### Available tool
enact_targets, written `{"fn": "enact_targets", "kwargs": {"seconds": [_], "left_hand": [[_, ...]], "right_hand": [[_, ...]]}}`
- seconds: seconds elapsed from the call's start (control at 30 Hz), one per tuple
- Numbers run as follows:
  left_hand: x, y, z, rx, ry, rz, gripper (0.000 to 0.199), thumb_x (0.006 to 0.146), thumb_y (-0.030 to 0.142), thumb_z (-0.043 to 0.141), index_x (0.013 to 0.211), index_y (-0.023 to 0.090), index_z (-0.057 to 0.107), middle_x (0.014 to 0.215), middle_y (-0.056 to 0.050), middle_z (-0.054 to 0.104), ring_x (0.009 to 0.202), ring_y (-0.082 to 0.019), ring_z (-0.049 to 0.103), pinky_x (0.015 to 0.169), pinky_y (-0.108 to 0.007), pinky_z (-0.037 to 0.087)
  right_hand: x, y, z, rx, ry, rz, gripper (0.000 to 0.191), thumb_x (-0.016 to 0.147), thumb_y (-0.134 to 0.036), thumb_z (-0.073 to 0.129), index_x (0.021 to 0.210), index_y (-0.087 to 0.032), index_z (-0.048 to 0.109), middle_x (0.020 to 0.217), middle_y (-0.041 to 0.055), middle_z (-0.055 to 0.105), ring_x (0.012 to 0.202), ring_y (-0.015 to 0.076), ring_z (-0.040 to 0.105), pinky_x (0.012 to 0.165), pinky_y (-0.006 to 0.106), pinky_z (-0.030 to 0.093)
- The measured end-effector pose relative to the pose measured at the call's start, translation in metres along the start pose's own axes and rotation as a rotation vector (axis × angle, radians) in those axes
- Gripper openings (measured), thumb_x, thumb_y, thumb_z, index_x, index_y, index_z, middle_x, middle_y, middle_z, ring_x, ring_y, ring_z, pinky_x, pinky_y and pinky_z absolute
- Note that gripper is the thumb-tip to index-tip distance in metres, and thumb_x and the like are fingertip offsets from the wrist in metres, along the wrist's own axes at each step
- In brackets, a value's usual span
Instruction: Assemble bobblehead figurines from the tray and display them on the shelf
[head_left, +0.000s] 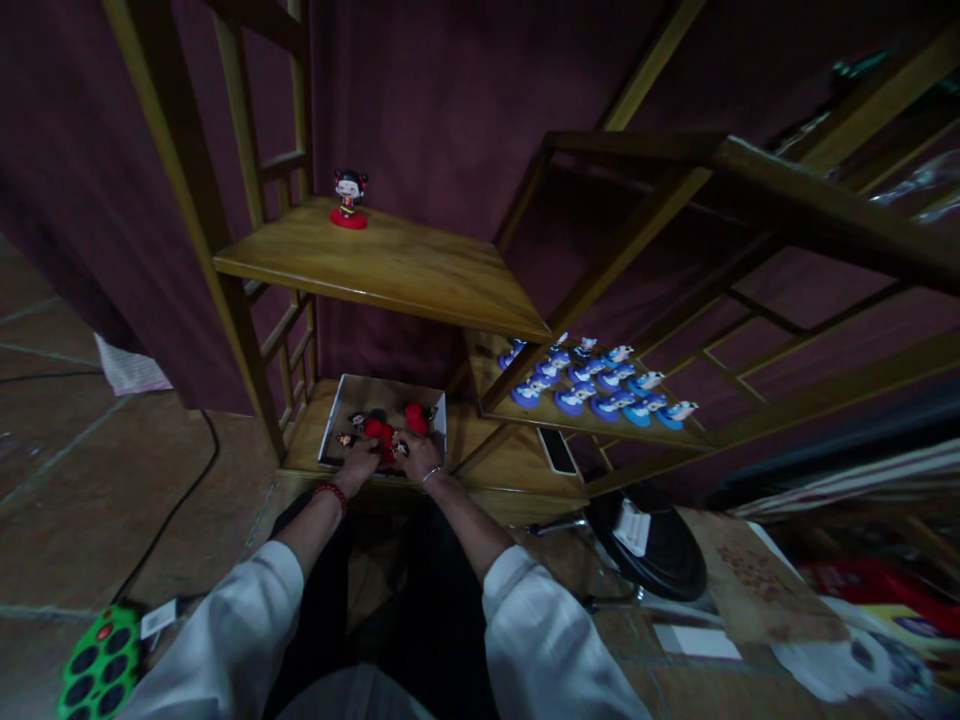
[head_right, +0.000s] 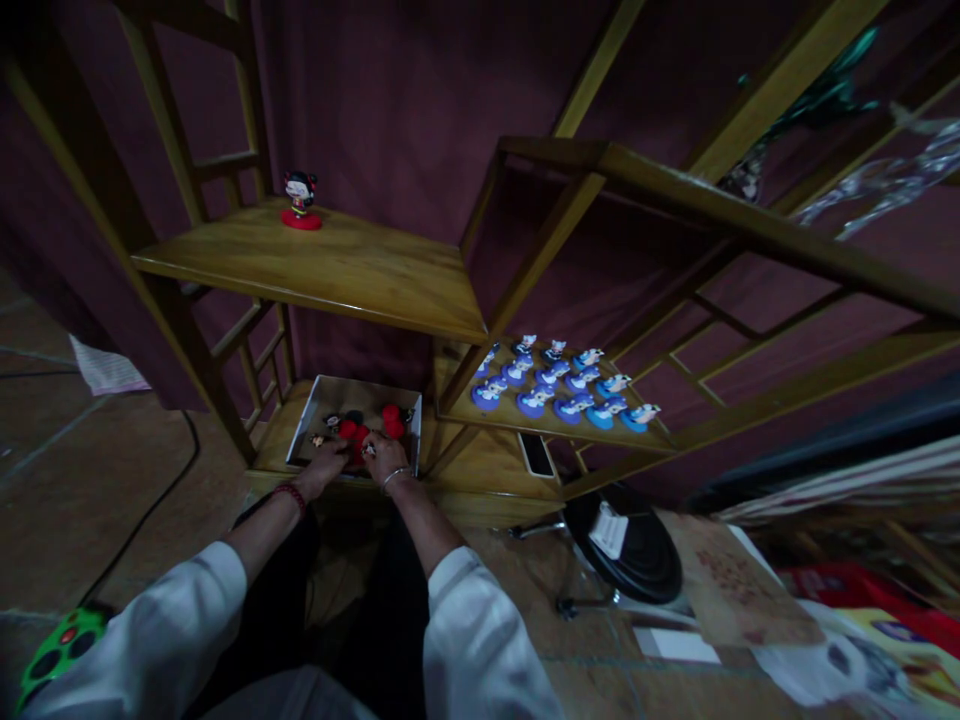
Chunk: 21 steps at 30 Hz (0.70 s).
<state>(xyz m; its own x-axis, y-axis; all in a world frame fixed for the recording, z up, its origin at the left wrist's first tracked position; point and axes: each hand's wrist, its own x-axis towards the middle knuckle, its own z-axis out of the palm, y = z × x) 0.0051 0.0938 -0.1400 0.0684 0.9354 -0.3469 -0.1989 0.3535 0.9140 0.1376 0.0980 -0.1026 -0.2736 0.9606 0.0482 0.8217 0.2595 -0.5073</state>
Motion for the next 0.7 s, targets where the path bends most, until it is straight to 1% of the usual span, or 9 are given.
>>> {"fn": "enact_targets", "kwargs": {"seconds": [0.13, 0.3, 0.5, 0.63, 0.7], "left_hand": [[0.008, -0.005, -0.002, 0.198, 0.048, 0.039, 0.024, 0.057, -0.004, 0.053, 0.063, 0.016, 0.064, 0.058, -0.001, 0.060, 0.071, -0.019, 0.057, 0.081, -0.033, 0.041], [0.010, -0.007, -0.001, 0.351, 0.051, 0.104, 0.024, 0.058, -0.004, 0.051, 0.060, 0.017, 0.062, 0.065, -0.003, 0.060, 0.080, -0.021, 0.056, 0.086, -0.032, 0.036], [0.010, -0.008, 0.002, 0.430, 0.040, 0.124, 0.025, 0.057, -0.005, 0.049, 0.057, 0.017, 0.060, 0.070, -0.008, 0.062, 0.092, -0.024, 0.055, 0.089, -0.032, 0.033], [0.013, -0.008, 0.003, 0.432, 0.044, 0.105, 0.025, 0.057, -0.005, 0.049, 0.056, 0.018, 0.058, 0.069, -0.009, 0.061, 0.095, -0.026, 0.054, 0.090, -0.034, 0.031], [0.015, -0.007, 0.003, 0.417, 0.054, 0.094, 0.024, 0.058, -0.005, 0.049, 0.055, 0.018, 0.057, 0.069, -0.010, 0.061, 0.099, -0.027, 0.053, 0.091, -0.035, 0.030]], "right_hand": [[0.003, 0.005, 0.009, -0.026, -0.024, 0.015, 0.019, 0.070, -0.009, 0.054, 0.083, -0.023, 0.059, 0.095, -0.0005, 0.064, 0.084, 0.0125, 0.059, 0.076, 0.021, 0.043], [0.009, 0.012, 0.019, -0.104, -0.074, 0.035, 0.024, 0.068, -0.006, 0.054, 0.086, -0.021, 0.060, 0.095, 0.0026, 0.065, 0.085, 0.0139, 0.059, 0.076, 0.022, 0.043], [0.008, 0.016, 0.024, -0.110, -0.104, 0.036, 0.027, 0.068, -0.007, 0.053, 0.089, -0.022, 0.061, 0.100, 0.0024, 0.064, 0.090, 0.0147, 0.060, 0.079, 0.023, 0.044], [0.008, 0.019, 0.028, -0.107, -0.116, 0.073, 0.025, 0.070, -0.009, 0.053, 0.089, -0.023, 0.062, 0.093, 0.0031, 0.066, 0.086, 0.0161, 0.061, 0.076, 0.024, 0.045], [0.009, 0.020, 0.030, -0.091, -0.122, 0.076, 0.025, 0.069, -0.010, 0.054, 0.088, -0.024, 0.063, 0.094, 0.0026, 0.066, 0.088, 0.0160, 0.061, 0.077, 0.024, 0.045]]}}
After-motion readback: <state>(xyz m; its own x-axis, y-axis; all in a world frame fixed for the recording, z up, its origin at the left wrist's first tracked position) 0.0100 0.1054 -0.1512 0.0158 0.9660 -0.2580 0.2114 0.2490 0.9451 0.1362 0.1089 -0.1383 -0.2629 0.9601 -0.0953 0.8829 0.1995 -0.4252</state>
